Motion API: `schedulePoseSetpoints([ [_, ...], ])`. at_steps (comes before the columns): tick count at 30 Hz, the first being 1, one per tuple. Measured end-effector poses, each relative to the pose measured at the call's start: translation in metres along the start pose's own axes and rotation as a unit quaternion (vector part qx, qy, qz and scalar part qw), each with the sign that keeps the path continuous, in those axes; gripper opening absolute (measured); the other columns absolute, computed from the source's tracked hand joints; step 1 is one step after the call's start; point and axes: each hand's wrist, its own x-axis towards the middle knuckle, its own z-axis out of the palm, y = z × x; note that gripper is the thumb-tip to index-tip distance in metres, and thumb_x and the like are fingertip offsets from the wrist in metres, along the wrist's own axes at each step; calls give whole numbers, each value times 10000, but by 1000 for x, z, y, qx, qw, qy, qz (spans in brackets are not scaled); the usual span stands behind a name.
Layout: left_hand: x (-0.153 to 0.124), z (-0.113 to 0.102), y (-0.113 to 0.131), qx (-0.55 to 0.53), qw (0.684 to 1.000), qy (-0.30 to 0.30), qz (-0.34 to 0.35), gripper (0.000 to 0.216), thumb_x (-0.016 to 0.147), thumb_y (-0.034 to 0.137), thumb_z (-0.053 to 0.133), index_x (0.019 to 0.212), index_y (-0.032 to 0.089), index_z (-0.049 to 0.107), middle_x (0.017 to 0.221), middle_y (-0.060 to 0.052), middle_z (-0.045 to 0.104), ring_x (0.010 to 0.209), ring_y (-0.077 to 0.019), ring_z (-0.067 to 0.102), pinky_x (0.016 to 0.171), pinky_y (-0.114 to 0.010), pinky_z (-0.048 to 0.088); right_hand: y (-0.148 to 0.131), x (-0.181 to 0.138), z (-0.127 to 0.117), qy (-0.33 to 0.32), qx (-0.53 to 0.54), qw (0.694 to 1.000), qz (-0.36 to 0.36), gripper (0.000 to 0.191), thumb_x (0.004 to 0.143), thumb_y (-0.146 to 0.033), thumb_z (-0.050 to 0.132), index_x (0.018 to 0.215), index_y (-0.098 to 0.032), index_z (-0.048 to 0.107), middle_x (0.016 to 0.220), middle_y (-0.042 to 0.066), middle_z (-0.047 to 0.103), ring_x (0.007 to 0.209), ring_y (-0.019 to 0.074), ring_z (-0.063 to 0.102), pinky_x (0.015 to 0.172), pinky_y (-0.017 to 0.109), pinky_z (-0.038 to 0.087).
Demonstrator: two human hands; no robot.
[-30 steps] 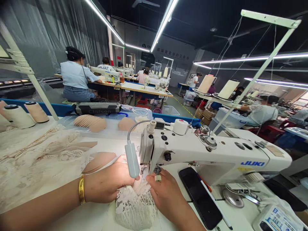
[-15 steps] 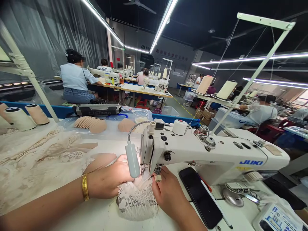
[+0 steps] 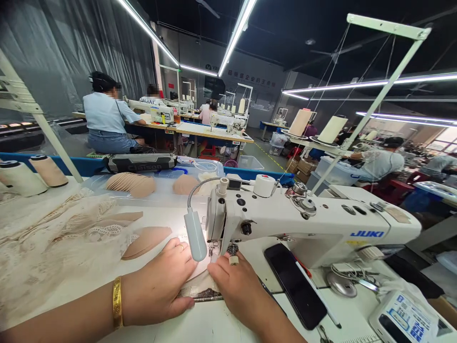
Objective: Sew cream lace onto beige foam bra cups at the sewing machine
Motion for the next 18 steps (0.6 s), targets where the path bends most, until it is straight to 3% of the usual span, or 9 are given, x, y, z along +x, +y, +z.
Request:
schedulePoseSetpoints([
  [4, -7, -7, -4, -50, 998, -30, 19, 471, 802, 478, 848, 1183, 254, 683, 1139, -78, 664, 1029, -334, 618, 985, -535, 470, 14, -7, -2, 28, -26, 999, 13, 263, 1013, -68, 422, 1015, -236, 625, 884, 56, 699, 785, 234, 642, 712, 321, 545],
  [6, -7, -5, -10, -40, 998, -27, 40, 324, 847, 381, 804, 1123, 253, 693, 1128, -78, 664, 1024, -331, 618, 956, -524, 471, 17, -9, -10, 40, -15, 999, 30, 224, 1052, -123, 437, 1062, -229, 633, 934, 87, 711, 846, 248, 663, 732, 333, 563],
  [9, 1, 3, -15, -22, 997, 25, 63, 65, 962, 259, 648, 978, 221, 699, 1127, -87, 689, 1059, -333, 626, 953, -515, 449, 12, -9, -16, 19, 42, 998, 42, 155, 1099, -230, 474, 1091, -241, 628, 987, 78, 734, 885, 251, 688, 756, 349, 576],
  [11, 7, 9, -17, -47, 994, 62, 74, 218, 1045, 235, 522, 912, 218, 693, 1135, -71, 713, 1068, -308, 639, 969, -498, 427, 5, -8, -13, -6, 82, 995, 47, 167, 1076, -404, 603, 1142, -251, 612, 1063, 60, 749, 905, 255, 700, 754, 351, 582],
  [13, 12, 12, -17, -90, 988, 85, 88, 319, 1093, 218, 421, 934, 232, 697, 1157, -44, 735, 1065, -273, 651, 984, -470, 406, -2, -5, -5, -4, 81, 996, 48, 407, 992, -548, 719, 1223, -241, 586, 1136, 69, 747, 955, 275, 708, 746, 353, 583],
  [14, 13, 12, -18, -104, 986, 89, 95, 348, 1102, 205, 387, 949, 239, 698, 1149, -32, 746, 1048, -257, 656, 983, -456, 398, -5, -4, 0, 9, 61, 997, 43, 412, 993, -533, 723, 1231, -228, 582, 1120, 75, 747, 958, 282, 708, 740, 354, 578],
  [16, 12, 10, -20, -113, 984, 86, 106, 338, 1107, 230, 395, 958, 244, 698, 1120, -22, 757, 1014, -247, 661, 970, -437, 388, -5, -2, 7, 29, 11, 999, 28, 124, 1065, -312, 601, 1143, -216, 610, 995, 63, 740, 900, 268, 700, 731, 348, 562],
  [18, 7, 6, -22, -113, 984, 69, 119, 228, 1071, 379, 538, 988, 251, 707, 1143, -25, 751, 1024, -265, 664, 946, -420, 393, -1, -2, 8, 26, -14, 999, 24, 215, 1021, -95, 468, 1050, -225, 638, 901, 47, 719, 827, 243, 676, 734, 340, 554],
])
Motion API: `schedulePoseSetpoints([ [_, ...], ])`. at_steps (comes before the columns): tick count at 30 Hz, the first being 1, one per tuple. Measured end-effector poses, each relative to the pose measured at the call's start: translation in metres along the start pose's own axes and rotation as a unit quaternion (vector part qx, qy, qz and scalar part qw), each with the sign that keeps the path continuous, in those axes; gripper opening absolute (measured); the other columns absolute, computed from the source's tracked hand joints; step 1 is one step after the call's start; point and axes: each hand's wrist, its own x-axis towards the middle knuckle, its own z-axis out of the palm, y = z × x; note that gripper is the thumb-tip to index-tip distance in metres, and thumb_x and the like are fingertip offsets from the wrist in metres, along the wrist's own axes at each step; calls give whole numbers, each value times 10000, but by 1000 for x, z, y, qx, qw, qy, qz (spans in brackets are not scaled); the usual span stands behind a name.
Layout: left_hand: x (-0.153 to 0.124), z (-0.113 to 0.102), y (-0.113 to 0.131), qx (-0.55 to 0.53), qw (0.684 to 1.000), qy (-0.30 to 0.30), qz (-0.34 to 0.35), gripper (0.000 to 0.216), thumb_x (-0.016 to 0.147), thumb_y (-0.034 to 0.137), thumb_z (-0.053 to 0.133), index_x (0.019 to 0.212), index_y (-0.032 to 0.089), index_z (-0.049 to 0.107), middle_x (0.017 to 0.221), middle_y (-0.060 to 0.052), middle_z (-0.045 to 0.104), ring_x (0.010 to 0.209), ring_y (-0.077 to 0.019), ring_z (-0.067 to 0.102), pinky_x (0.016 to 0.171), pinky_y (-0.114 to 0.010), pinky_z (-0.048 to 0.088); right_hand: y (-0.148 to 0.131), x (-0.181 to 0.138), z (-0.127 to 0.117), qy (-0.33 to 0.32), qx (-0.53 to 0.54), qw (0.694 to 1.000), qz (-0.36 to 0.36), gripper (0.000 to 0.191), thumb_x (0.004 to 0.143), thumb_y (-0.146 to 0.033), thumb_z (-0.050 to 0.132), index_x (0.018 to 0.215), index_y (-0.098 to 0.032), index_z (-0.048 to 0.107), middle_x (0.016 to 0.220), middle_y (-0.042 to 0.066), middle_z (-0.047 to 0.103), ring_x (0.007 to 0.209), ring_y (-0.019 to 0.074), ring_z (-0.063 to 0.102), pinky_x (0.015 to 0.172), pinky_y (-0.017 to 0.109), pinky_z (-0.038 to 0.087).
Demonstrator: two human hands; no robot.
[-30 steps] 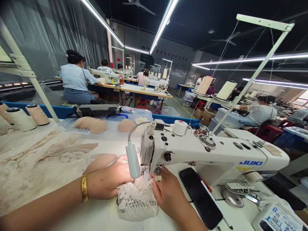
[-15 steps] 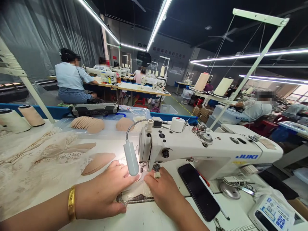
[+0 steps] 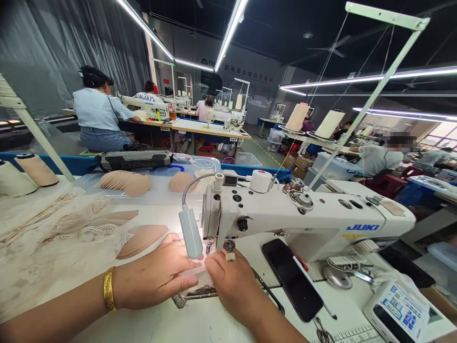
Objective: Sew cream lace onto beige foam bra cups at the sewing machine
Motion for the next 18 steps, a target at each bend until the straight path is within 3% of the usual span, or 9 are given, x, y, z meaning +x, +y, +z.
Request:
schedulePoseSetpoints([
  [3, -8, -6, -1, -1, 999, -39, 14, 371, 858, 531, 807, 1116, 285, 703, 1266, -24, 715, 1125, -313, 661, 949, -411, 400, 12, -3, -11, -25, 19, 999, 5, 302, 921, -39, 481, 1038, -233, 681, 960, 75, 737, 888, 257, 668, 784, 360, 575],
  [5, -12, -6, -2, 23, 998, -50, 17, 351, 818, 421, 846, 1107, 294, 690, 1291, -20, 701, 1140, -321, 659, 939, -409, 399, 18, -6, -22, -40, 43, 998, 12, 301, 886, -34, 516, 1013, -231, 704, 981, 90, 745, 965, 281, 667, 829, 384, 590],
  [8, -10, 1, -5, 59, 997, -26, 44, 206, 837, 184, 747, 1005, 265, 661, 1297, -26, 698, 1098, -301, 664, 915, -404, 389, 22, -6, -39, -78, 99, 991, 39, 314, 862, -22, 545, 953, -254, 737, 970, 61, 761, 1003, 272, 677, 878, 387, 595],
  [11, -5, 9, -11, 62, 995, 1, 73, 250, 779, 40, 655, 915, 247, 615, 1141, 14, 741, 1001, -259, 681, 909, -397, 367, 22, -2, -48, -93, 223, 967, 80, 271, 958, -168, 570, 1053, -289, 793, 1101, 40, 783, 1036, 258, 716, 898, 382, 609],
  [15, 2, 14, -17, 83, 993, 26, 85, 240, 812, 16, 616, 847, 253, 621, 909, 54, 735, 882, -234, 670, 905, -413, 336, 20, 3, -34, -43, 359, 920, 155, 425, 1109, -441, 463, 1019, -253, 832, 1004, 48, 803, 909, 250, 766, 832, 367, 626],
  [18, 5, 12, -20, 101, 989, 53, 97, 226, 889, 34, 602, 786, 235, 617, 914, 51, 757, 880, -225, 672, 990, -447, 319, 17, 1, -15, -17, 264, 956, 131, 314, 1102, -407, 543, 1109, -285, 832, 1065, 46, 824, 1022, 283, 749, 944, 439, 594],
])
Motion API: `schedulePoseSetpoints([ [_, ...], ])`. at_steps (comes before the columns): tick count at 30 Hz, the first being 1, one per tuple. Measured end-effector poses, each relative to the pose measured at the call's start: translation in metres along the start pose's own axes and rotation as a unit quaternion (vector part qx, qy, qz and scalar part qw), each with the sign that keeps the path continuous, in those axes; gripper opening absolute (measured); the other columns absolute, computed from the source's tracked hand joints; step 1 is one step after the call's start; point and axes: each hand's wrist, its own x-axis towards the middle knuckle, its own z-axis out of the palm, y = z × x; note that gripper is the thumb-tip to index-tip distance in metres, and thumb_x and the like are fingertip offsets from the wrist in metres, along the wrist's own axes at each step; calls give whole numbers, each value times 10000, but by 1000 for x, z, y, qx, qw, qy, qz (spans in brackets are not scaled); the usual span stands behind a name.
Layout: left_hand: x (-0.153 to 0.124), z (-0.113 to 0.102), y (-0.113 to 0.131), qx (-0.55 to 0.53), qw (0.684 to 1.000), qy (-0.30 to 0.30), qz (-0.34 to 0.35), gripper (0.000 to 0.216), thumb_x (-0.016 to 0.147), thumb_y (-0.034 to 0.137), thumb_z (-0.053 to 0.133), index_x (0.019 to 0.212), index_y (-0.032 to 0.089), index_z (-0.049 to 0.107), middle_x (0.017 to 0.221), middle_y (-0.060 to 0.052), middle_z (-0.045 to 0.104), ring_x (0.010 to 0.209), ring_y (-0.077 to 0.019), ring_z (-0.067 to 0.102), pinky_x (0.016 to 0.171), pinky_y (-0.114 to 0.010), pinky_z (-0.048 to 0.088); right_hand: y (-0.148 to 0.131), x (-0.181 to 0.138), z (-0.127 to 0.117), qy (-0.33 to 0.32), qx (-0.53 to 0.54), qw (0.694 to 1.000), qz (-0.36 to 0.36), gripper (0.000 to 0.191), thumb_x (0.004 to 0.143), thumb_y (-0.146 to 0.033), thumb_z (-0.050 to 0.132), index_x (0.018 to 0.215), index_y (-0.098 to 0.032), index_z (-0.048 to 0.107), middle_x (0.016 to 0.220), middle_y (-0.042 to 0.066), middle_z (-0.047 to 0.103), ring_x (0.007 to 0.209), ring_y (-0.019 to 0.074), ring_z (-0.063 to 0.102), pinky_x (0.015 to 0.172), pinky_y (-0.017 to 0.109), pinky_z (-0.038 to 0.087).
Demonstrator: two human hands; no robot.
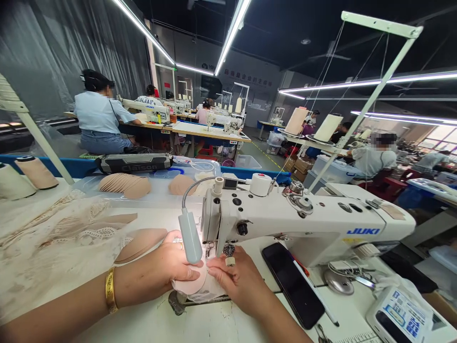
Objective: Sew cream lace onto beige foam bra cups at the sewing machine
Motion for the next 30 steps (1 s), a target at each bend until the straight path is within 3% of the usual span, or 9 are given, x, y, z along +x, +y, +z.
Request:
schedulePoseSetpoints([
  [3, 0, -4, -4, -6, 1000, 2, 8, 210, 927, 75, 632, 807, 247, 637, 1017, 60, 793, 938, -236, 682, 1025, -460, 319, 2, -3, 8, -14, -122, 991, -52, 202, 1043, -329, 684, 1208, -329, 800, 1188, 24, 821, 1099, 317, 712, 1034, 534, 535],
  [7, 0, -7, -8, -6, 1000, -4, 9, 175, 898, 91, 672, 843, 256, 654, 1074, 63, 789, 1022, -257, 683, 1020, -469, 324, -4, -4, 1, -37, -189, 980, -54, 317, 961, -357, 804, 1273, -317, 765, 1247, 16, 807, 1127, 355, 676, 1007, 571, 533],
  [11, 2, -6, -9, -4, 1000, -1, -6, 204, 835, 36, 668, 857, 239, 648, 1102, 29, 772, 1062, -258, 676, 1056, -480, 322, -6, -1, -4, -39, -209, 976, -50, 423, 985, -419, 769, 1388, -307, 706, 1254, 36, 804, 1103, 343, 673, 1003, 570, 524],
  [14, 2, -4, -10, -9, 1000, -3, -12, 238, 822, 23, 660, 910, 244, 666, 1178, 6, 765, 1090, -265, 671, 1087, -504, 307, -4, 1, -3, -39, -218, 974, -47, 415, 1002, -430, 739, 1391, -289, 704, 1288, 48, 793, 1088, 339, 667, 989, 556, 525],
  [18, 2, -3, -12, -13, 1000, -7, -19, 305, 815, 14, 631, 978, 267, 676, 1121, 14, 776, 1108, -290, 670, 1030, -518, 326, -2, 1, -2, -44, -221, 974, -40, 398, 1020, -424, 708, 1393, -285, 699, 1320, 39, 782, 1123, 343, 657, 1011, 545, 513],
  [30, 2, 4, -17, -8, 1000, 10, -8, 324, 784, -25, 634, 910, 271, 673, 1229, 38, 773, 1236, -305, 640, 1077, -551, 300, 2, 0, -1, -28, -229, 972, -53, 361, 1040, -421, 673, 1379, -298, 704, 1353, 56, 768, 1171, 338, 681, 1015, 553, 546],
])
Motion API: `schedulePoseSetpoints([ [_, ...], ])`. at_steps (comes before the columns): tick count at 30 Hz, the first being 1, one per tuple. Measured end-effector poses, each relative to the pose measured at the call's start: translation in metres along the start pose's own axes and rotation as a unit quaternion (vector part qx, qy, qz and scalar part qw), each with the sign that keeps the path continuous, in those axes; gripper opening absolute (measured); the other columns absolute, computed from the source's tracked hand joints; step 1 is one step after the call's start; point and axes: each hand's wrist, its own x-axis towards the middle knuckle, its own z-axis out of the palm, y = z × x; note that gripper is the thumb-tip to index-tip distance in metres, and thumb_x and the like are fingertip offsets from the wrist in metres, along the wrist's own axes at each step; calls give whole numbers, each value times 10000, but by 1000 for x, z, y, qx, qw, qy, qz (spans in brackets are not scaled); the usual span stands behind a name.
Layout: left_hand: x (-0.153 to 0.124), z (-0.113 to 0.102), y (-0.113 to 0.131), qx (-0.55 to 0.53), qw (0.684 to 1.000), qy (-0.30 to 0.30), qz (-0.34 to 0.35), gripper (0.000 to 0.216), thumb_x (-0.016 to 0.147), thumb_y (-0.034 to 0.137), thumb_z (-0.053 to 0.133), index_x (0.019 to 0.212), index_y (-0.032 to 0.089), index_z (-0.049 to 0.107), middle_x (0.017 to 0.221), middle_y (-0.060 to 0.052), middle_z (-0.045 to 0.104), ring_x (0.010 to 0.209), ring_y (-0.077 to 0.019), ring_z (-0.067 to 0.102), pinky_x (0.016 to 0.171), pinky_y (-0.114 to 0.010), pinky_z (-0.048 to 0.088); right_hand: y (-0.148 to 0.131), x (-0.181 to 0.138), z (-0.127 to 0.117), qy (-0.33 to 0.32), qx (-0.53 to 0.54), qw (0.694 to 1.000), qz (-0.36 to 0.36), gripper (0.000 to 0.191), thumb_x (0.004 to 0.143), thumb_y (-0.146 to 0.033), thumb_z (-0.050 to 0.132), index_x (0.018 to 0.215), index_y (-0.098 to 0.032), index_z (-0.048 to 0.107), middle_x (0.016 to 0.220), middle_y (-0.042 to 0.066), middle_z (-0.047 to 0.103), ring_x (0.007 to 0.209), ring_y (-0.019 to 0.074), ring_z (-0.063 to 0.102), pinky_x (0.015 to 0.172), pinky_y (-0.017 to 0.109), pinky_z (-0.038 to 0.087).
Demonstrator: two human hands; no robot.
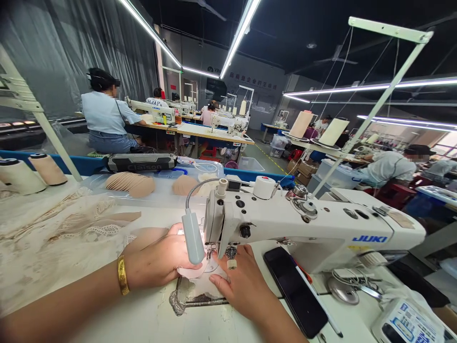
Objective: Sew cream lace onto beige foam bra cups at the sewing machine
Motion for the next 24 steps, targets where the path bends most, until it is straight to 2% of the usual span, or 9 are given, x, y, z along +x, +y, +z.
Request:
schedulePoseSetpoints([
  [3, 0, 0, 1, -4, 1000, 3, 1, 369, 765, -48, 622, 932, 275, 679, 1248, 45, 772, 1225, -295, 647, 1099, -554, 278, 0, -2, -1, 3, -14, 1000, -14, 350, 1042, -399, 670, 1377, -307, 706, 1298, 59, 791, 1150, 354, 695, 1021, 581, 555],
  [6, -1, -2, 3, -2, 1000, 4, -7, 374, 776, -53, 612, 930, 279, 684, 1217, 47, 780, 1204, -285, 655, 1087, -531, 296, 1, -4, -3, 33, -4, 999, -37, 313, 1058, -342, 633, 1357, -294, 711, 1264, 66, 797, 1144, 347, 704, 993, 539, 590],
  [9, -1, -3, 4, 0, 1000, -6, -13, 343, 791, -43, 605, 902, 275, 667, 1173, 56, 784, 1181, -279, 662, 1046, -506, 326, 3, -5, -2, 55, 20, 998, -36, 239, 1076, -296, 564, 1225, -241, 742, 1207, 111, 794, 1091, 310, 736, 954, 469, 625],
  [13, -1, -3, 4, 0, 1000, -7, -16, 307, 814, -22, 611, 905, 267, 658, 1187, 53, 775, 1199, -283, 650, 1070, -515, 295, 5, -5, 3, 88, 17, 996, -17, 235, 1077, -294, 517, 1057, -189, 726, 1094, 159, 787, 1008, 320, 763, 937, 498, 644],
  [18, 1, -5, 6, 0, 1000, -4, -19, 268, 839, -11, 623, 894, 250, 651, 1115, 44, 780, 1143, -263, 664, 1035, -489, 298, 4, -4, 3, 84, 33, 996, 8, 244, 1081, -264, 483, 1044, -199, 716, 1121, 155, 783, 1052, 325, 758, 931, 490, 656],
  [22, 2, -5, 9, -3, 1000, 3, -14, 236, 849, -3, 632, 864, 233, 638, 1047, 52, 779, 1110, -252, 668, 976, -468, 301, 4, -5, 3, 73, 25, 997, 1, 271, 1089, -280, 481, 1085, -170, 729, 1132, 184, 780, 1066, 349, 759, 989, 556, 631],
  [24, 2, -3, 10, -4, 1000, 14, -11, 263, 833, -23, 631, 871, 237, 639, 1053, 60, 779, 1120, -248, 665, 976, -464, 296, 4, -5, 4, 78, 27, 997, 2, 271, 1083, -278, 491, 1084, -159, 734, 1113, 189, 782, 1051, 355, 759, 959, 560, 641],
])
